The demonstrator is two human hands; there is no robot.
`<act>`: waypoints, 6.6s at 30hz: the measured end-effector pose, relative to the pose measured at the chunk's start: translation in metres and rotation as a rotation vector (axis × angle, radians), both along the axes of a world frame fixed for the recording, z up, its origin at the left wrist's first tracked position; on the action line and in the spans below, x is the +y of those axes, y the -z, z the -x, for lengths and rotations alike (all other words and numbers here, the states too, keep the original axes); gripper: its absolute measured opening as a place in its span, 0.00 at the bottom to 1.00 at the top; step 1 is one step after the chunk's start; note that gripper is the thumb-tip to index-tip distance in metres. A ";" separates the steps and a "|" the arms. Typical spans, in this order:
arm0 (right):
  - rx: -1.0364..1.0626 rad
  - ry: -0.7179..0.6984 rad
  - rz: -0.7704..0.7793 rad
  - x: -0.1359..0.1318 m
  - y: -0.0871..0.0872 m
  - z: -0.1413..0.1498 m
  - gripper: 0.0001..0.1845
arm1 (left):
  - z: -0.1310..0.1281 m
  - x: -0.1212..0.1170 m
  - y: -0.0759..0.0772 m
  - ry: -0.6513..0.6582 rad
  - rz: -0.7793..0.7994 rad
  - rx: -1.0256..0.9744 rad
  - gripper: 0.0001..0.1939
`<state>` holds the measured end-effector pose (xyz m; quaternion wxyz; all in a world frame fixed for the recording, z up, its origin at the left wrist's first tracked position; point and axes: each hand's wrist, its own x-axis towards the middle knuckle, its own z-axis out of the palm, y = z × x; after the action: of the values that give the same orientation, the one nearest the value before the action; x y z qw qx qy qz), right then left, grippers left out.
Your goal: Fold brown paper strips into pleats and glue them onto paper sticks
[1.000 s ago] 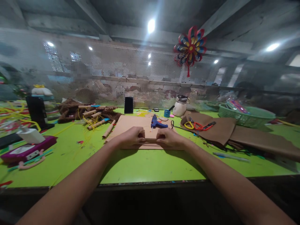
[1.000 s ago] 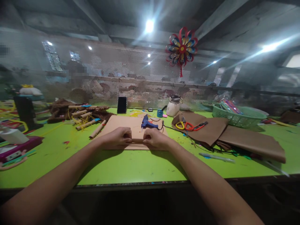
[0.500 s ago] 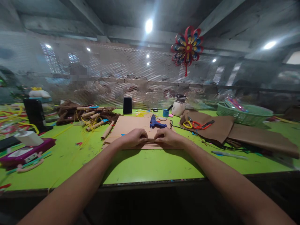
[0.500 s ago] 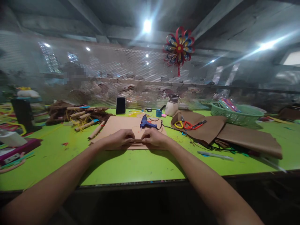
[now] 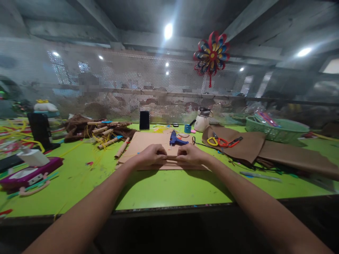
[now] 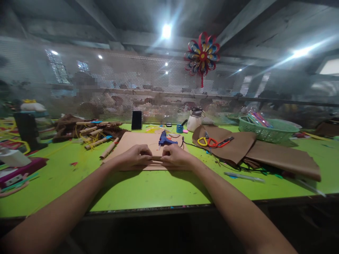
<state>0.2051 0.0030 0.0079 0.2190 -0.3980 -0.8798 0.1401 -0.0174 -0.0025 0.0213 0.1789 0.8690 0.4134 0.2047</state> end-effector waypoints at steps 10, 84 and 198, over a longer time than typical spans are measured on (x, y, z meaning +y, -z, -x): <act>-0.180 0.271 -0.722 -0.023 0.004 0.033 0.07 | -0.023 -0.002 0.003 -0.288 0.046 -0.348 0.20; -0.079 -0.122 -0.081 0.010 0.019 0.010 0.08 | -0.015 0.015 0.021 0.063 0.074 0.066 0.12; -0.025 -0.163 -0.119 0.012 0.022 0.004 0.08 | -0.018 0.021 0.039 0.078 -0.453 0.293 0.14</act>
<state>0.2014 0.0150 -0.0138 0.2193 -0.3132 -0.9186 0.1000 0.0008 0.0187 -0.0175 -0.0740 0.9224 0.3449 0.1571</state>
